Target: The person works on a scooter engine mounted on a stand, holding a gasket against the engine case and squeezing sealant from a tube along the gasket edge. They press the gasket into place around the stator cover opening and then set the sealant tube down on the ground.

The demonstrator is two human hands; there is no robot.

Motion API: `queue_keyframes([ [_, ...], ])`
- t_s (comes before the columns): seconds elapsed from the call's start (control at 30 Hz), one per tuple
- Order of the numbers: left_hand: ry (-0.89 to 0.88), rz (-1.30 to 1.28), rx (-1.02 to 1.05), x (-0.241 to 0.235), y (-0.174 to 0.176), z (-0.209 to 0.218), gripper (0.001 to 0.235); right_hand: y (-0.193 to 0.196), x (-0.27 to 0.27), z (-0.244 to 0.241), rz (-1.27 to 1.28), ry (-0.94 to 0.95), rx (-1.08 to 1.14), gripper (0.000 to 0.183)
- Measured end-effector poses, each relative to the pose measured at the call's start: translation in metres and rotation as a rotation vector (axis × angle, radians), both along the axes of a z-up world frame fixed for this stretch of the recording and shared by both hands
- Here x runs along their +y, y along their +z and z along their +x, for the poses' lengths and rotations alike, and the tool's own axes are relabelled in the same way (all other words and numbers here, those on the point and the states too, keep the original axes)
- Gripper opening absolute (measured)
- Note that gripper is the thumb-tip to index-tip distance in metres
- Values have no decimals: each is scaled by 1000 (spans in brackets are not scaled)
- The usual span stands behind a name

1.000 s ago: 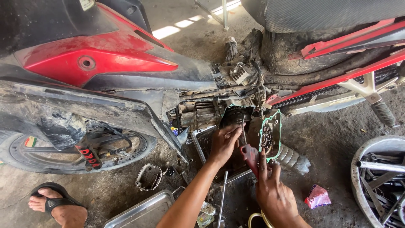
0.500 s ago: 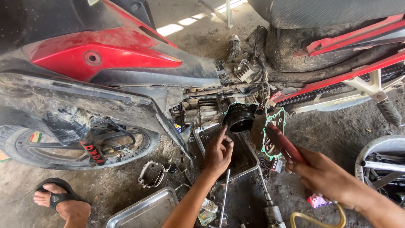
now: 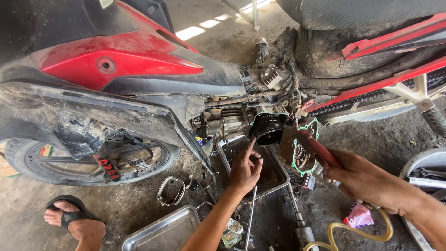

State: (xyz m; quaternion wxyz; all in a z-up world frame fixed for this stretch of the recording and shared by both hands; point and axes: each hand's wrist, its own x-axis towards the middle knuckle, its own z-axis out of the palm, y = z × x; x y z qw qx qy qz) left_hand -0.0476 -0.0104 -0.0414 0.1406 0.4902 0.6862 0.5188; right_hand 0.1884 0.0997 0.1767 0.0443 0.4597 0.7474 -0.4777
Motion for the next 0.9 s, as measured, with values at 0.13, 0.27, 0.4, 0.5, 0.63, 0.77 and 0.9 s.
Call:
queue_keyframes([
  [0.13,21,-73,-94,0,2,3,77,14,-15,-11,-54,-76,-22,28],
  [0.27,38,-74,-183,9,-29,5,77,4,-22,-24,-34,27,-187,29],
  [0.4,46,-95,-195,9,-37,9,79,-26,-13,-14,145,269,-8,35],
  [0.5,20,-80,-235,-1,-39,7,77,-27,-14,3,122,310,-3,37],
  [0.63,43,-209,-226,-13,-47,3,79,-47,-21,29,-26,203,-386,37],
  [0.77,39,-267,-306,-10,-49,9,84,-32,-55,9,106,263,-417,38],
  [0.9,-40,-71,-659,0,-41,14,88,-47,-63,11,182,374,-264,42],
])
